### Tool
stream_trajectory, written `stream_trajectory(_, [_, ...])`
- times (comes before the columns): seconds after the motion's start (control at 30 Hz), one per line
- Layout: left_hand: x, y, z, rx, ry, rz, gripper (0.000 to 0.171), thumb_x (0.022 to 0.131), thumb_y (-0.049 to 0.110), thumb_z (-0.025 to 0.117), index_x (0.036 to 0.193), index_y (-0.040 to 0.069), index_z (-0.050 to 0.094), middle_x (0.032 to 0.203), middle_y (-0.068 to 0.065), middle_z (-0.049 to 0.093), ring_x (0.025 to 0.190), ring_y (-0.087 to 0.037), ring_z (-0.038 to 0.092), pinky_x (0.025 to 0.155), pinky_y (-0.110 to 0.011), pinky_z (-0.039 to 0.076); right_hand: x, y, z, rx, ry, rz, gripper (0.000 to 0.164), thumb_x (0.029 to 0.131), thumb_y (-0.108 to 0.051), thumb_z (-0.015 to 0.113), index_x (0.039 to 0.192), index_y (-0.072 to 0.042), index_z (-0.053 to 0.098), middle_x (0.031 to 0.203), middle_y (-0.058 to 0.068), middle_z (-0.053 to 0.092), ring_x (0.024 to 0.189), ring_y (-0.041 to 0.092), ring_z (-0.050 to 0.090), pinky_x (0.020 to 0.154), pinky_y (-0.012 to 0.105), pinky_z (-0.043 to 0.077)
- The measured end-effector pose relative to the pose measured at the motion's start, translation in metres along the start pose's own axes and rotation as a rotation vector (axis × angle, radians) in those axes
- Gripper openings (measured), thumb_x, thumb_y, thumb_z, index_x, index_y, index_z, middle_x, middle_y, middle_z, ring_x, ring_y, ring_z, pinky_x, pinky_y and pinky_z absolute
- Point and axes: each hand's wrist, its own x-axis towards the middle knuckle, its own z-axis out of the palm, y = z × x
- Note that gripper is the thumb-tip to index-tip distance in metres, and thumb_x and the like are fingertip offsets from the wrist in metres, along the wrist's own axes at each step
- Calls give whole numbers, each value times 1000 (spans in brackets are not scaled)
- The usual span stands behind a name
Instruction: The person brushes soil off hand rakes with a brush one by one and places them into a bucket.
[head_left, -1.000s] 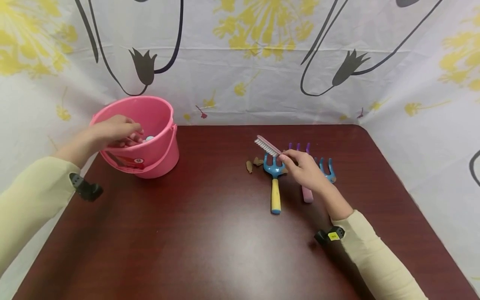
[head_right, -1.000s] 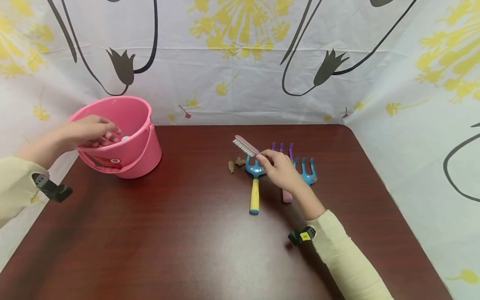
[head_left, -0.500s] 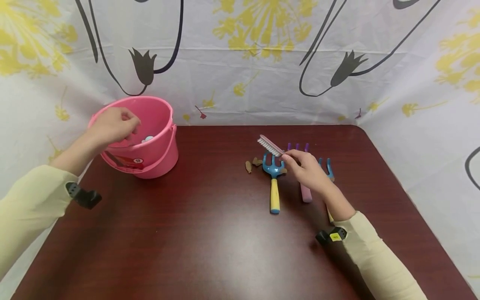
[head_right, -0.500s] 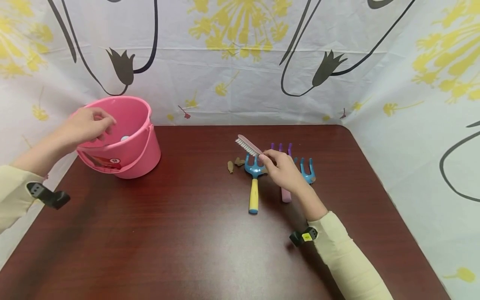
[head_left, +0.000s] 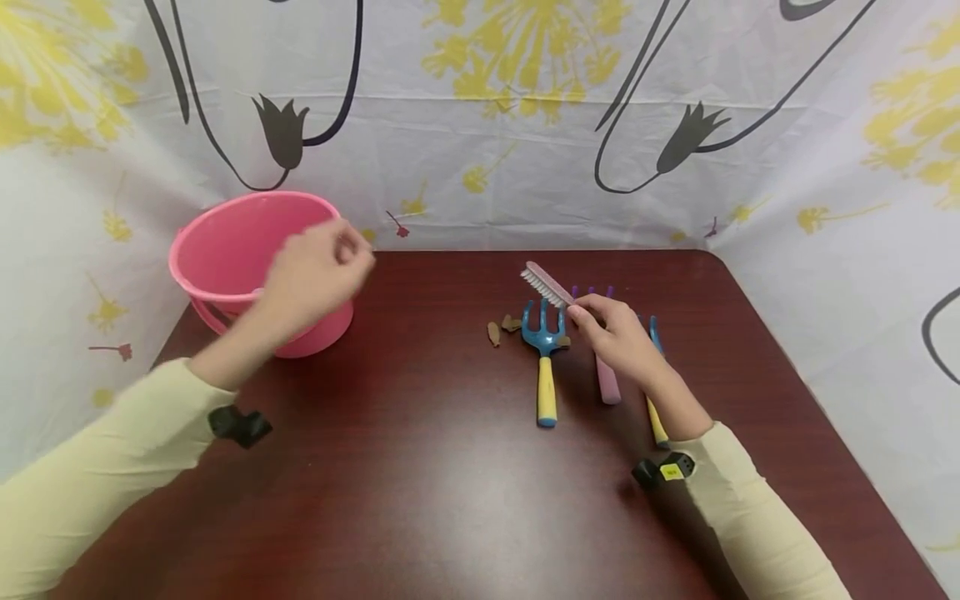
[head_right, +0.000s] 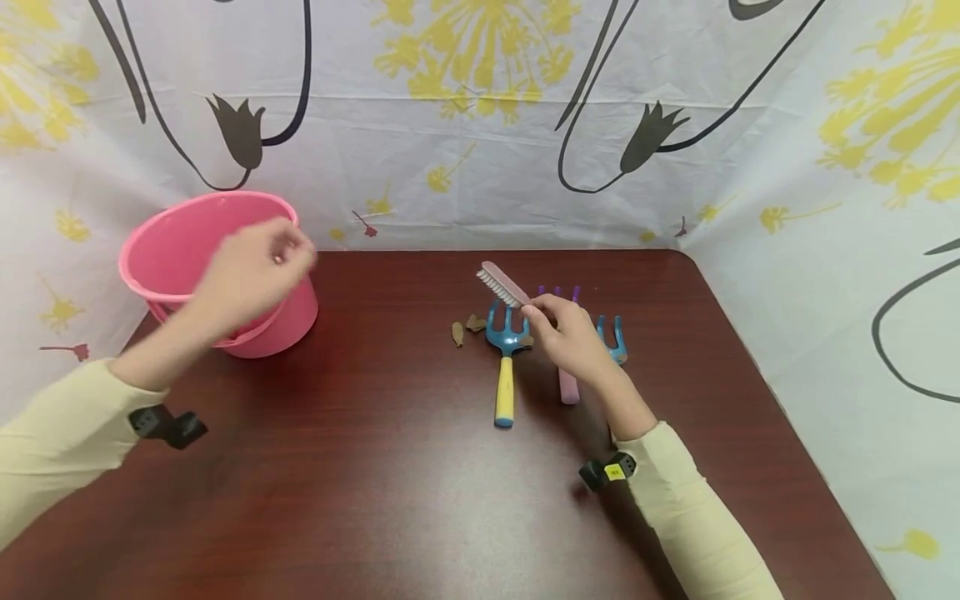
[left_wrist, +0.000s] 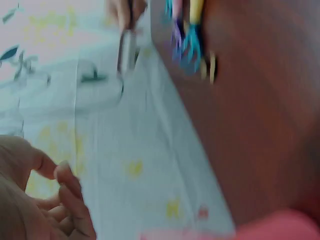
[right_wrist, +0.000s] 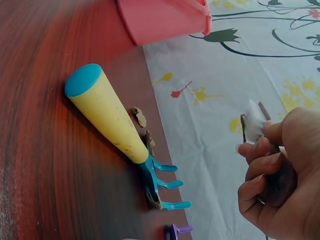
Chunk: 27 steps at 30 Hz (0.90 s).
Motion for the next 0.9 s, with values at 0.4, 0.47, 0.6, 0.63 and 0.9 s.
stream_trajectory(0.4, [-24, 74, 146, -95, -842, 51, 46, 101, 50, 58, 102, 6, 70, 73, -3, 70, 64, -18, 67, 66, -35, 57, -1, -2, -7, 26, 102, 6, 22, 105, -15, 58, 112, 6, 58, 71, 7, 57, 64, 19, 49, 58, 27, 40])
stream_trajectory(0.47, [-20, 85, 167, -111, -878, 25, 49, 101, 50, 58, 96, 3, 70, 71, -5, 70, 60, -18, 68, 65, -34, 58, -1, -4, -8, 35, 113, 7, 22, 105, -15, 58, 112, 6, 58, 71, 7, 57, 63, 19, 48, 57, 26, 39])
stream_trajectory(0.6, [-10, 96, 200, -36, -840, -41, 50, 100, 54, 57, 92, 5, 65, 72, -6, 68, 56, -16, 68, 60, -32, 59, -1, -7, -9, 56, 123, 4, 22, 105, -14, 57, 114, 7, 59, 76, 9, 63, 65, 19, 49, 58, 26, 39])
stream_trajectory(0.63, [-6, 92, 215, -11, -818, -49, 52, 99, 58, 56, 92, 7, 63, 72, -4, 65, 53, -15, 66, 56, -30, 57, -1, -8, -9, 58, 125, -1, 22, 105, -13, 57, 114, 7, 59, 79, 10, 65, 66, 19, 50, 59, 26, 40])
stream_trajectory(0.9, [-7, 110, 245, 136, -683, -106, 64, 94, 64, 60, 118, 4, 59, 95, -7, 59, 50, -14, 64, 52, -29, 52, -5, -7, -12, 56, 150, -9, 22, 105, -14, 58, 113, 6, 61, 77, 10, 65, 66, 18, 50, 60, 26, 39])
